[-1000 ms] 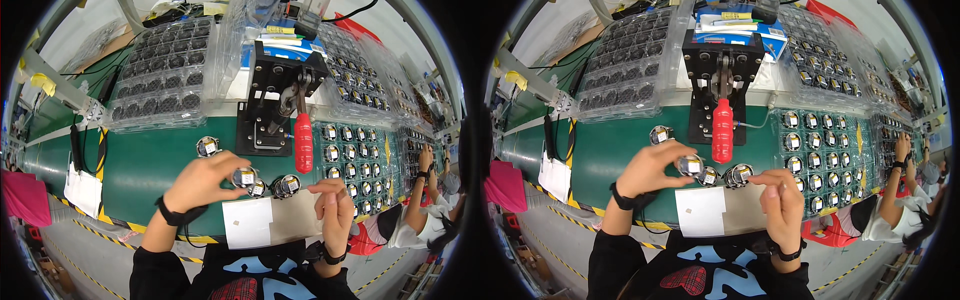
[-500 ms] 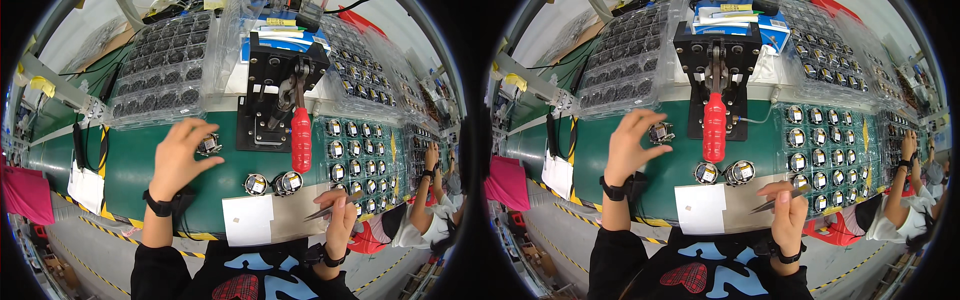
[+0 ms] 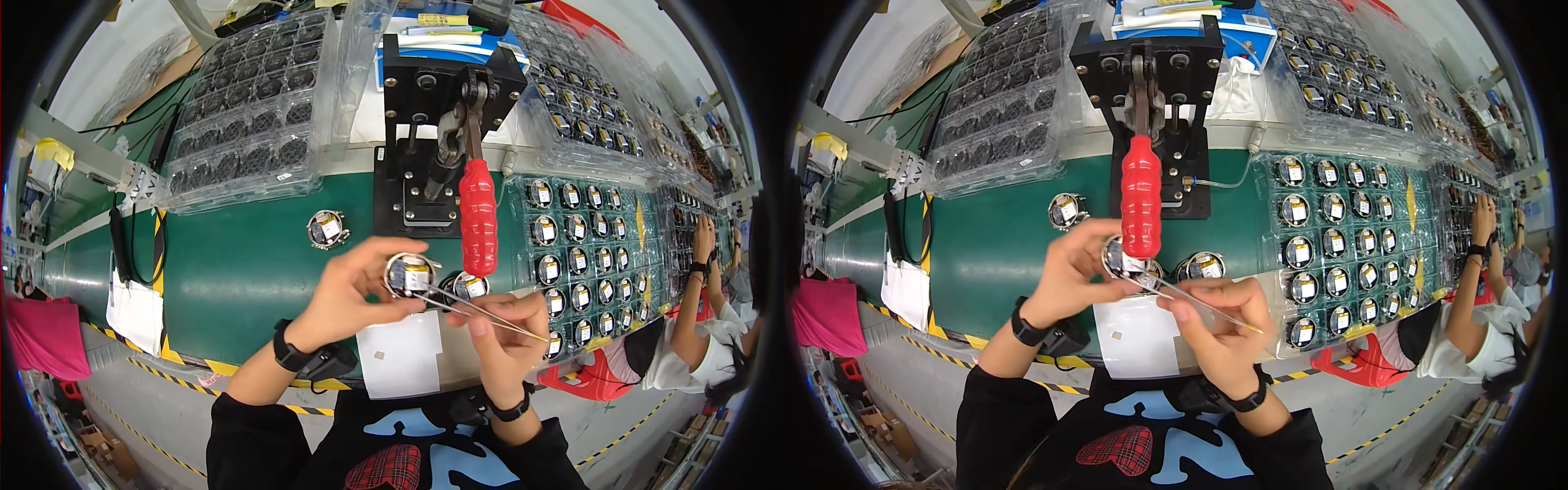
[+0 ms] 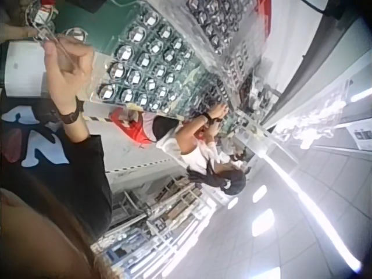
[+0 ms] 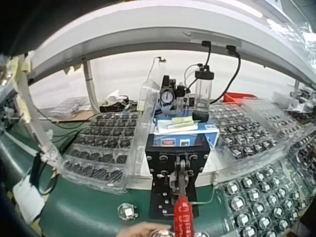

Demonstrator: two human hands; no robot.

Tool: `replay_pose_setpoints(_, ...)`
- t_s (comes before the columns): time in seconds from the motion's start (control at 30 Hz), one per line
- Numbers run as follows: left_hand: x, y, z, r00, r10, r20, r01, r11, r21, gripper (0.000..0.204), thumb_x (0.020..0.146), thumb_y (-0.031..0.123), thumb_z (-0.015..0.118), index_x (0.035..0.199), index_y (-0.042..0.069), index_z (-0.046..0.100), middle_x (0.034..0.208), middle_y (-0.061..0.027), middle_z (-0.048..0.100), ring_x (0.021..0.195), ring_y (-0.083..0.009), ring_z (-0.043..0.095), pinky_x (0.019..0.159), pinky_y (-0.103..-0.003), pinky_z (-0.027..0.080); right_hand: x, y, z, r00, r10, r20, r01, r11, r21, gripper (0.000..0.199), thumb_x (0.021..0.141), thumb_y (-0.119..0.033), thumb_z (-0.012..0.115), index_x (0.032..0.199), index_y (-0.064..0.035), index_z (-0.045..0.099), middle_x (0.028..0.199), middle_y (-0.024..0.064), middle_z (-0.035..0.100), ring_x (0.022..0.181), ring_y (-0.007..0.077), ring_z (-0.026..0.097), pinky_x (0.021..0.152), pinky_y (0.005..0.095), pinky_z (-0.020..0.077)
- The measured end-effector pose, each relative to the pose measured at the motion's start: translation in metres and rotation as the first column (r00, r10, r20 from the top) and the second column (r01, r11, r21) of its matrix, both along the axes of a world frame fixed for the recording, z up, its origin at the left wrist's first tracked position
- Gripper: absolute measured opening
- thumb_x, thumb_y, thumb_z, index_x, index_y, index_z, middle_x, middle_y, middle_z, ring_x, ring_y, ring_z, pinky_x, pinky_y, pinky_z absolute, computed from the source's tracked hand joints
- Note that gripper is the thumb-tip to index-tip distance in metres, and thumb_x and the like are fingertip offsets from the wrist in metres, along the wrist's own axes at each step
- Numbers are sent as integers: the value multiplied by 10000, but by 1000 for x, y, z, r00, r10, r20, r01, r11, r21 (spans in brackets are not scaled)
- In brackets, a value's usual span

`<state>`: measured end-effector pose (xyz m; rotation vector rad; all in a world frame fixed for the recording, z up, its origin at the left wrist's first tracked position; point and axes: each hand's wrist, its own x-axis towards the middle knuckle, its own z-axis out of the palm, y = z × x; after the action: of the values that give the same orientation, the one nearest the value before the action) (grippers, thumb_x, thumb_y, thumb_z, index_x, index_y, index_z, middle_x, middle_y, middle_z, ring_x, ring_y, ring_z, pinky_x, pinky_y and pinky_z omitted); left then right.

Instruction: Assembling and inspecting small electronic components at a manual workstation using a press tool and tweezers.

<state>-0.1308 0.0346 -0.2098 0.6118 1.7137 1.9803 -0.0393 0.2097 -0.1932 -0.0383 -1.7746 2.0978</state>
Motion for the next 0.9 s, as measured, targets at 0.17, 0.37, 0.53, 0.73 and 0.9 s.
replay_pose_setpoints(0.17, 11, 9, 1, 983, -75, 168, 49, 987, 153, 581, 806, -72, 646, 1317, 36, 392, 1152, -115, 591, 928, -128, 615, 695, -251, 527, -3, -1, -13, 998, 20, 53, -16, 998, -61, 209, 837, 48, 627, 866, 10, 423, 842, 187, 624, 730, 194, 646, 652, 297, 530)
replay_pose_setpoints(0.37, 11, 12, -6, 986, -134, 101, 116, 979, 167, 586, 841, -82, 593, 1349, 26, 322, 1176, -143, 570, 976, -157, 608, 814, -299, 539, -4, -1, -18, 998, 13, 67, -10, 999, -41, 256, 876, -55, 614, 857, -28, 359, 797, 167, 595, 642, 185, 629, 593, 307, 538)
replay_pose_setpoints(0.53, 13, 11, -8, 986, -150, 76, 136, 977, 165, 567, 850, -72, 589, 1343, 17, 323, 1194, -149, 557, 994, -167, 605, 854, -307, 532, -5, -2, -14, 997, 49, 54, -45, 996, -72, 197, 869, 46, 580, 847, 4, 389, 805, 184, 618, 696, 178, 632, 642, 306, 535)
replay_pose_setpoints(0.73, 11, 10, -6, 970, -210, 123, 179, 957, 227, 526, 897, -45, 524, 1371, 16, 304, 1208, -152, 542, 1004, -176, 590, 839, -319, 526, -12, 4, -12, 980, 71, 185, -21, 966, -256, 196, 904, -62, 555, 842, -52, 369, 697, 128, 576, 567, 155, 568, 516, 269, 469)
replay_pose_setpoints(0.9, 10, 8, -7, 950, -280, 135, 234, 930, 284, 489, 937, -14, 458, 1395, 17, 291, 1212, -143, 537, 1008, -186, 574, 816, -333, 517, -20, 15, -6, 922, 223, 317, -37, 865, -501, 178, 902, -93, 529, 831, -86, 366, 612, 92, 541, 474, 133, 488, 443, 241, 379)
